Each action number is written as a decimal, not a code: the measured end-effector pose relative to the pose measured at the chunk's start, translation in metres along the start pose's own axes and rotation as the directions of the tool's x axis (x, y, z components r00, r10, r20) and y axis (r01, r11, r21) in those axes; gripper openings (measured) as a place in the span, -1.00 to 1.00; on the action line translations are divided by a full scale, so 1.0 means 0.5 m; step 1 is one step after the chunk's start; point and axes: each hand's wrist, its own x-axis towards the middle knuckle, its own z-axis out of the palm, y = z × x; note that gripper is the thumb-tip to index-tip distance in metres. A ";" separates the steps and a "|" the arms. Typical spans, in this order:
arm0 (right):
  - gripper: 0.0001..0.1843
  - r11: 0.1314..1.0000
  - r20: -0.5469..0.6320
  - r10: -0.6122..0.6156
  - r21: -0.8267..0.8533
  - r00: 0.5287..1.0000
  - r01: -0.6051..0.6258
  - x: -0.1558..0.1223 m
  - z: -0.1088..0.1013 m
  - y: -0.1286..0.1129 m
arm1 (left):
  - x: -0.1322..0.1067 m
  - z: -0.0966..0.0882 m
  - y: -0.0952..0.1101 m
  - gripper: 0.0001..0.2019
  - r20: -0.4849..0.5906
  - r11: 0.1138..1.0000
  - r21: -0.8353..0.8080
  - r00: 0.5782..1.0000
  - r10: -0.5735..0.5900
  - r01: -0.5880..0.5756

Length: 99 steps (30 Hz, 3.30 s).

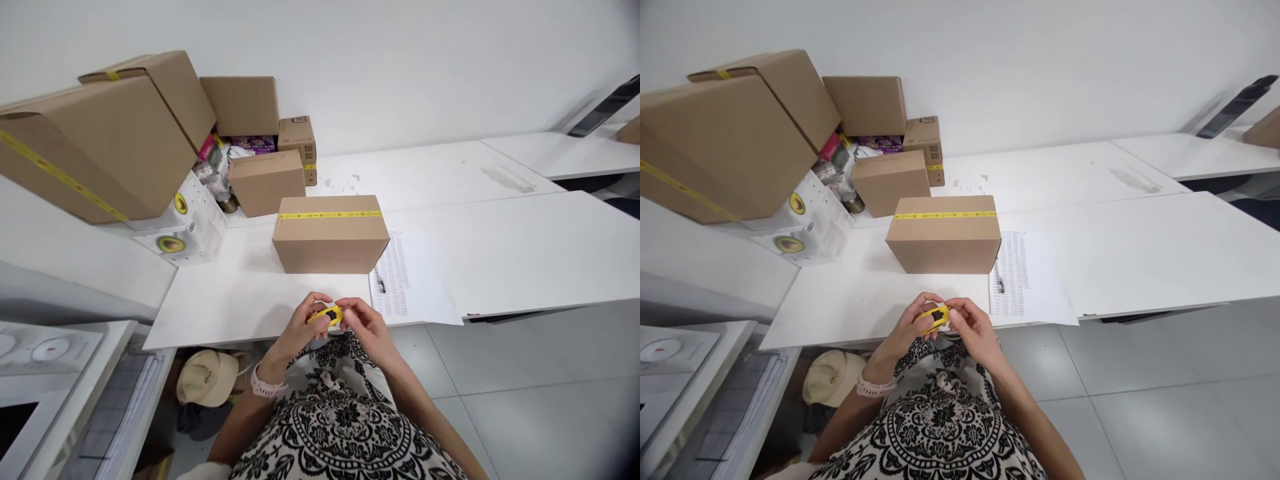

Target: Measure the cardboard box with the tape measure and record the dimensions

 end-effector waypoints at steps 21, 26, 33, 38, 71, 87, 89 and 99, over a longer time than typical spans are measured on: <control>-0.64 0.961 0.190 0.095 0.239 0.977 -0.139 -0.011 -0.093 -0.029 | -0.027 -0.085 0.092 -0.52 0.146 0.859 0.511 0.985 -0.093 0.005; -0.72 0.994 0.009 -0.010 0.105 1.000 0.009 0.012 -0.174 -0.027 | -0.021 -0.169 0.091 -0.53 0.052 0.815 0.580 0.997 -0.059 0.017; -0.61 0.992 -0.283 -0.106 0.039 0.953 0.122 0.112 -0.247 0.050 | 0.033 -0.290 0.052 -0.59 -0.101 0.812 0.583 0.989 0.107 -0.028; -0.59 0.986 -0.261 -0.134 0.064 0.956 0.156 0.164 -0.217 0.069 | 0.084 -0.285 0.040 -0.57 -0.081 0.827 0.559 0.988 0.131 -0.063; -0.82 0.966 -0.301 0.102 -0.197 0.948 -0.166 0.401 -0.261 -0.189 | 0.161 -0.358 0.238 -0.57 -0.217 0.944 0.252 0.963 -0.160 0.214; -0.57 0.928 -0.367 0.180 -0.245 0.912 -0.282 0.413 -0.242 -0.123 | 0.153 -0.392 0.268 -0.56 -0.233 0.903 0.343 0.955 -0.184 0.258; -0.54 0.923 -0.388 0.183 -0.248 0.903 -0.293 0.405 -0.234 -0.128 | 0.151 -0.392 0.268 -0.56 -0.228 0.902 0.345 0.956 -0.187 0.258; -0.56 0.934 -0.412 0.185 -0.208 0.892 -0.290 0.397 -0.220 -0.130 | 0.118 -0.380 0.294 -0.57 -0.126 0.822 0.535 0.980 -0.153 0.197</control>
